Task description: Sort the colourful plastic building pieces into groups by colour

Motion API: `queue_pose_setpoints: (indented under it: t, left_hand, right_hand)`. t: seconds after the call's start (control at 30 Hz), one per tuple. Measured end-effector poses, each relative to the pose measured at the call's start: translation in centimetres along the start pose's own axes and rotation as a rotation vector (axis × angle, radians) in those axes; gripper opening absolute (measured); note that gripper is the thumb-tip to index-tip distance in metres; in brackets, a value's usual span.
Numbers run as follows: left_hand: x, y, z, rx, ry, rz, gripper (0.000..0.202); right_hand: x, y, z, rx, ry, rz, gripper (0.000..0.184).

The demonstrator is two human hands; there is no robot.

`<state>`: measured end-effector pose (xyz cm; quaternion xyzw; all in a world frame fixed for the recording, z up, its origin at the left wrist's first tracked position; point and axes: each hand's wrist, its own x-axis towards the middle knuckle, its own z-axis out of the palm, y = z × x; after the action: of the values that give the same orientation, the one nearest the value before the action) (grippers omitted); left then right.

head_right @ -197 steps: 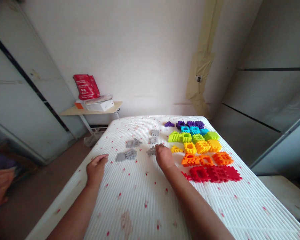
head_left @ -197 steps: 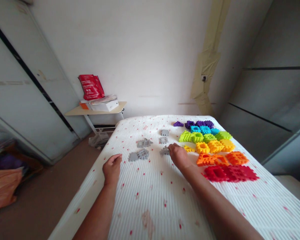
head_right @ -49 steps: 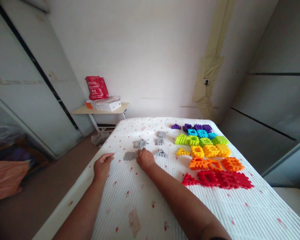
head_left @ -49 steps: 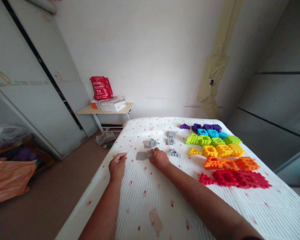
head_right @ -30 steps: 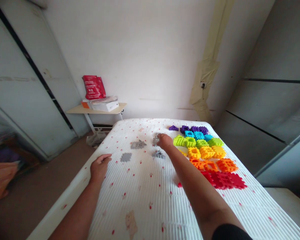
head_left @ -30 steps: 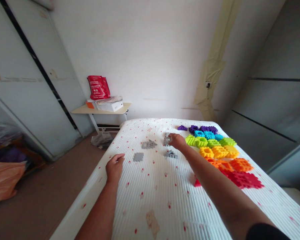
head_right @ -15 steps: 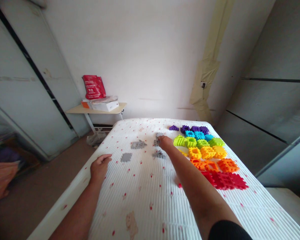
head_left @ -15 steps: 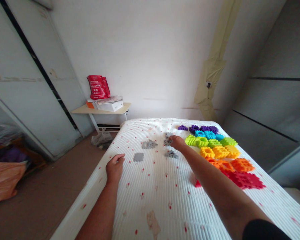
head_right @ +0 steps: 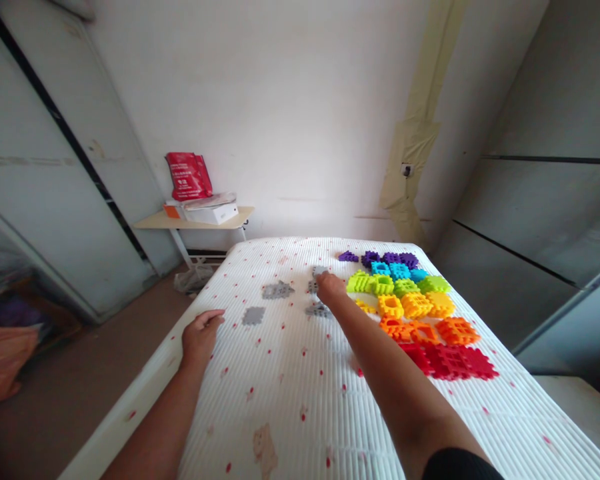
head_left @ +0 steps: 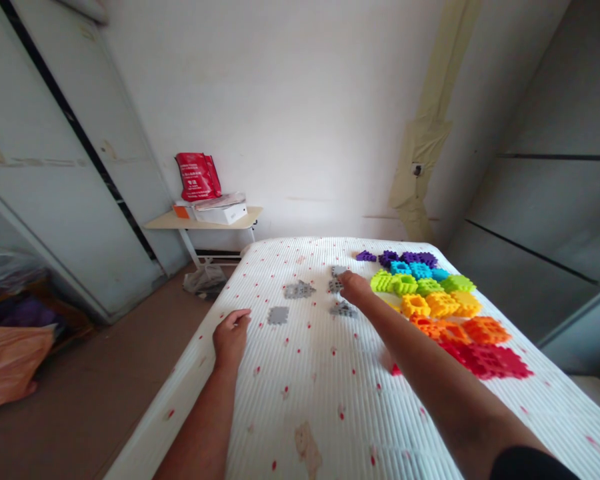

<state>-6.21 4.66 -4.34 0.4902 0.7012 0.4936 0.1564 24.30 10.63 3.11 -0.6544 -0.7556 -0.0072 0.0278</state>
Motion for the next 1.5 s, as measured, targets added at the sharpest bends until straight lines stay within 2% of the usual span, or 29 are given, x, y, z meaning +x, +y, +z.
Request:
queue_pose_setpoints:
  t: [0.1, 0.2, 0.3, 0.37, 0.53, 0.73, 0.93, 1.13, 1.33, 1.5]
  left_hand:
    - [0.1, -0.1, 0.1, 0.008, -0.003, 0.020, 0.027]
    - [0.1, -0.2, 0.1, 0.027, -0.008, 0.043, 0.026]
    - [0.1, -0.3, 0.0, 0.056, -0.017, 0.077, 0.028]
    - [0.0, -0.2, 0.1, 0.081, -0.039, 0.118, 0.029]
    - [0.4, 1.5, 1.4, 0.165, -0.156, 0.264, 0.030]
    - [3.1, 4.8, 5.4, 0.274, -0.375, 0.412, 0.036]
    - [5.3, 6.0, 8.2, 0.405, -0.518, 0.425, 0.051]
    - [6.0, 6.3, 8.6, 0.501, -0.608, 0.421, 0.047]
    - [6.9, 6.8, 8.3, 0.535, -0.665, 0.410, 0.061]
    - [7.1, 7.0, 8.3, 0.524, -0.666, 0.417, 0.048]
  right_hand:
    - [-2.2, -1.8, -1.6, 0.011, 0.040, -0.068, 0.036]
    - [-6.0, -4.1, -2.0, 0.040, 0.042, -0.220, 0.030]
    - [-10.8, -5.9, -0.7, 0.047, -0.019, -0.443, 0.020]
    - [-13.6, -6.3, 0.7, 0.048, -0.057, -0.535, 0.016]
    - [-17.4, -4.6, 3.4, 0.120, 0.013, -0.670, 0.015]
    - [-18.3, -3.0, 4.3, 0.258, 0.034, -0.666, 0.020]
    - [-18.2, -3.0, 5.0, 0.337, 0.002, -0.623, 0.021]
    - [-18.1, -2.9, 5.3, 0.365, 0.031, -0.618, 0.020]
    - [-18.1, -2.9, 5.3, 0.374, 0.033, -0.628, 0.019]
    - [-18.0, -2.7, 5.4, 0.371, 0.030, -0.630, 0.019]
